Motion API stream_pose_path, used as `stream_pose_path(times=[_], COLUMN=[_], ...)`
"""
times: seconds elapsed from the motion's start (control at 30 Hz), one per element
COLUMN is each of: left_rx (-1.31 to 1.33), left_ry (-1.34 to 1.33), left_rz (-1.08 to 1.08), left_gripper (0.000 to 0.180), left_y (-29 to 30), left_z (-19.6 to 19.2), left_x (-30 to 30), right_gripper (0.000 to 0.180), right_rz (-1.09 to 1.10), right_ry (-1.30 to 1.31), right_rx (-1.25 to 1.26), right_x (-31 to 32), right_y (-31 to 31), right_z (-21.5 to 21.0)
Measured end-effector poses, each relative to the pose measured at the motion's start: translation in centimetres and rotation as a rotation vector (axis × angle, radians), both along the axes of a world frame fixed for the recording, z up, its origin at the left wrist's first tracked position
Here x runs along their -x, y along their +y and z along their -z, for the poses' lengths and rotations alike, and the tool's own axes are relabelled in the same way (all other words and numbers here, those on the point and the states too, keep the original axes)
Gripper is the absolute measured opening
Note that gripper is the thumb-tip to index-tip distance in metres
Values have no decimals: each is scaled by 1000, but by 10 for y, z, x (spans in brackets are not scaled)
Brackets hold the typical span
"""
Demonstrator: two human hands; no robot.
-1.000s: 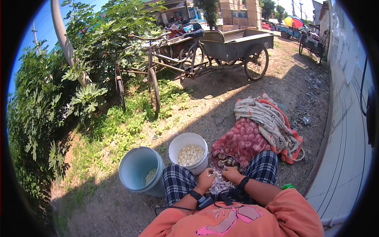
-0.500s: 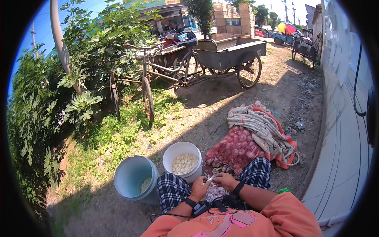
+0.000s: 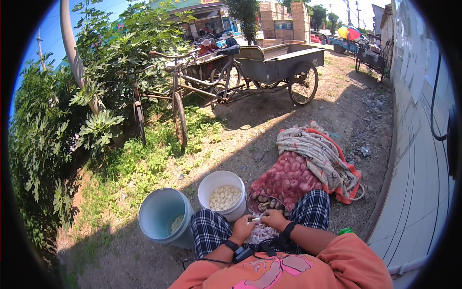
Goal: Peeling garlic bulbs and cloves by hand into a bucket while sitting outdoors.
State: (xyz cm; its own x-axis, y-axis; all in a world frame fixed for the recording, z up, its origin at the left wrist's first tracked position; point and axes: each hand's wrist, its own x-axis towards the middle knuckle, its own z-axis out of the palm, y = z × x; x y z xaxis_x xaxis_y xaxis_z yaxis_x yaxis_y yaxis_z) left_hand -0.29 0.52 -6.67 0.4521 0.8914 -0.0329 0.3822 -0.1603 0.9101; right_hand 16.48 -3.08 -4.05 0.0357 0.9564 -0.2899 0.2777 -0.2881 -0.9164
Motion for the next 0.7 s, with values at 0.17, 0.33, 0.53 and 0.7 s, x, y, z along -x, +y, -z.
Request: stream_pose_path(times=[0.17, 0.33, 0.53, 0.7], left_rx=[29, 115, 394, 914], left_ry=[17, -55, -304, -609], left_rz=[43, 75, 136, 71], left_gripper=[23, 23, 23, 24], left_y=[-3, -2, -1, 2], left_z=[-12, -13, -6, -10], left_x=[0, -1, -1, -1], right_gripper=[24, 20, 11, 11], right_rz=[22, 25, 8, 9], right_ry=[-97, 80, 580, 588], right_rx=[-2, 97, 252, 215], right_x=[0, -3, -4, 0], right_y=[0, 2, 3, 2], right_z=[-1, 6, 13, 5])
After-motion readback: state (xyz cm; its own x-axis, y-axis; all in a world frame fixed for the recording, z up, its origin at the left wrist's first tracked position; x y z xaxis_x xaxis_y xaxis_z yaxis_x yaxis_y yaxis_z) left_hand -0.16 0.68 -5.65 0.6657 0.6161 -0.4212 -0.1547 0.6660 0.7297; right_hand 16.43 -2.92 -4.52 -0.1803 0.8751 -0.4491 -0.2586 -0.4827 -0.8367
